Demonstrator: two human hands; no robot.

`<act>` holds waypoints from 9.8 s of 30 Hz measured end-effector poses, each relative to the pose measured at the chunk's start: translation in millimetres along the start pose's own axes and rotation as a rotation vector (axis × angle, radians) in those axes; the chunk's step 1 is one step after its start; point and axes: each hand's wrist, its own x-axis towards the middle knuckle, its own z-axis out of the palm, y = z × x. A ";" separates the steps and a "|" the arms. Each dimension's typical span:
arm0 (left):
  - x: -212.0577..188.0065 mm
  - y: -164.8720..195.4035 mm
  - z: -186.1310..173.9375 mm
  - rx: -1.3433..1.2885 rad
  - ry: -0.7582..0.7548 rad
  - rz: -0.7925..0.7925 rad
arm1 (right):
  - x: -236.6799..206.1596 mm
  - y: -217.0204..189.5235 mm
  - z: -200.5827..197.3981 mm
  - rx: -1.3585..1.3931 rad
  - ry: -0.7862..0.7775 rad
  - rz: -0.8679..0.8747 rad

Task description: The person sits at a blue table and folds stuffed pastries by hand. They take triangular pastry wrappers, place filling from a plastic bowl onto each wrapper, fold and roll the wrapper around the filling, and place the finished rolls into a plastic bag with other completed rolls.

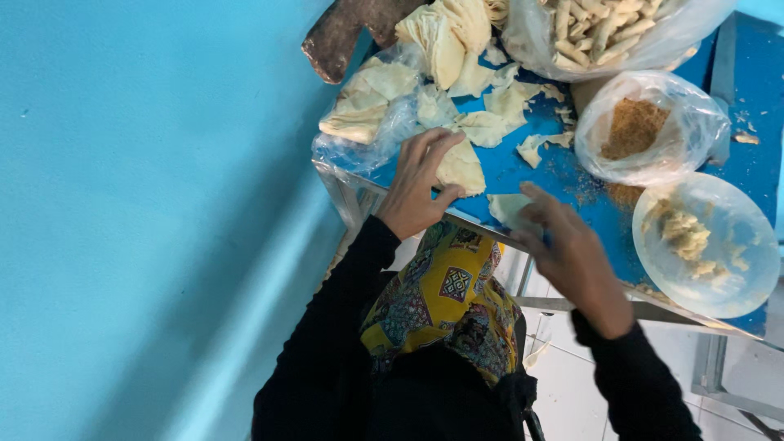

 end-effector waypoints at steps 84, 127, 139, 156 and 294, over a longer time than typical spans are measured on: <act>43.9 163.1 227.9 -0.581 -0.107 -0.411 | -87.8 105.7 -113.3 -0.749 0.073 0.315; -22.7 15.7 50.2 -0.006 -0.131 0.170 | 10.1 38.7 -15.5 -0.745 -0.022 -0.252; -20.2 18.9 44.3 -0.005 -0.129 0.149 | 138.5 31.8 -51.2 -0.305 0.175 -0.054; -18.4 10.5 40.7 -0.089 -0.121 0.178 | 87.4 30.7 -45.9 0.169 -0.024 0.262; -7.6 62.7 64.8 0.696 -0.148 0.453 | -20.8 9.9 5.4 -0.284 0.141 -0.182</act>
